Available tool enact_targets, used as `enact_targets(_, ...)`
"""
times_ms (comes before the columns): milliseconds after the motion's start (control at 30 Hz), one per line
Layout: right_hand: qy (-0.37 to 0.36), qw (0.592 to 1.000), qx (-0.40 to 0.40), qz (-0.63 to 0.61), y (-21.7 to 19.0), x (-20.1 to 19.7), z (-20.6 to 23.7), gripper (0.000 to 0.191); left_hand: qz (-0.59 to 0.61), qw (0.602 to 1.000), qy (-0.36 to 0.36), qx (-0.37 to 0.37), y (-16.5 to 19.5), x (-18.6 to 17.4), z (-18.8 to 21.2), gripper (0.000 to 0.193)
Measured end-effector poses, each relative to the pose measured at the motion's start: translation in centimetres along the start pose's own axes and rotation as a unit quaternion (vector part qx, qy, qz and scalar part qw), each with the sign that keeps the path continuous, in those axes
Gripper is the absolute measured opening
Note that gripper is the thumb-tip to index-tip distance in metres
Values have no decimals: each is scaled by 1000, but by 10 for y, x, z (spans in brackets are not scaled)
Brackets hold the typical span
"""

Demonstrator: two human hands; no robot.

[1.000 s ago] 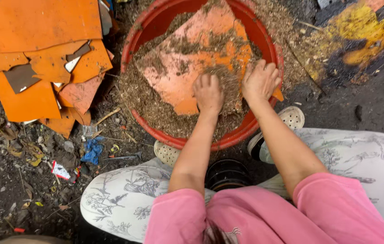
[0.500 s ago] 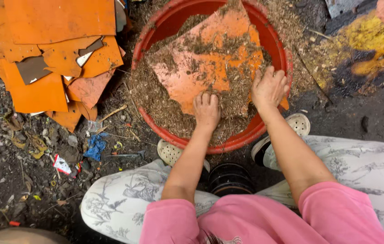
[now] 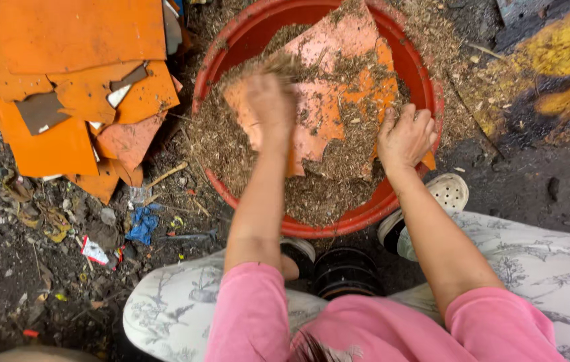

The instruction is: The person sits on the ground and rubs orange tile pieces with dry sawdust inside a red basin. They repeatedly turn the tiles over and continue rubbing both sides with the sawdust.

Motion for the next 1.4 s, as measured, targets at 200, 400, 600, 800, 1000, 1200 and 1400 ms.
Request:
enact_targets(200,2,1000,-21,-11,1,-3,1,37,-45,945,77,315,26,5,76,23)
enact_targets(400,-15,1000,7,-3,-2,-2,0,34,-18,991,82,102,-67,-10,2,22)
enact_targets(600,8,1000,24,-3,-6,0,-5,28,45,997,-46,-53,32,-11,-49,15)
enact_targets(800,1,1000,14,2,1,-2,-1,30,33,956,134,259,106,-6,20,37)
enact_targets(1000,-8,1000,26,-5,3,-1,3,30,-54,980,17,190,-17,-10,-3,21)
enact_targets(1200,-9,998,58,-7,-4,-1,-1,29,28,997,-16,-72,10,-11,2,10)
enact_targets(1400,-11,1000,21,7,0,-5,1,32,-42,971,3,234,78,-1,87,17)
Point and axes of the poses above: each hand's wrist, its own z-axis away from the middle knuckle, its own x-axis out of the palm, y = z × x, the point moved 2 cm from there along -z, towards the middle knuckle, and after that the axes turned 14 degrees about -z, right-handed, at the moved point
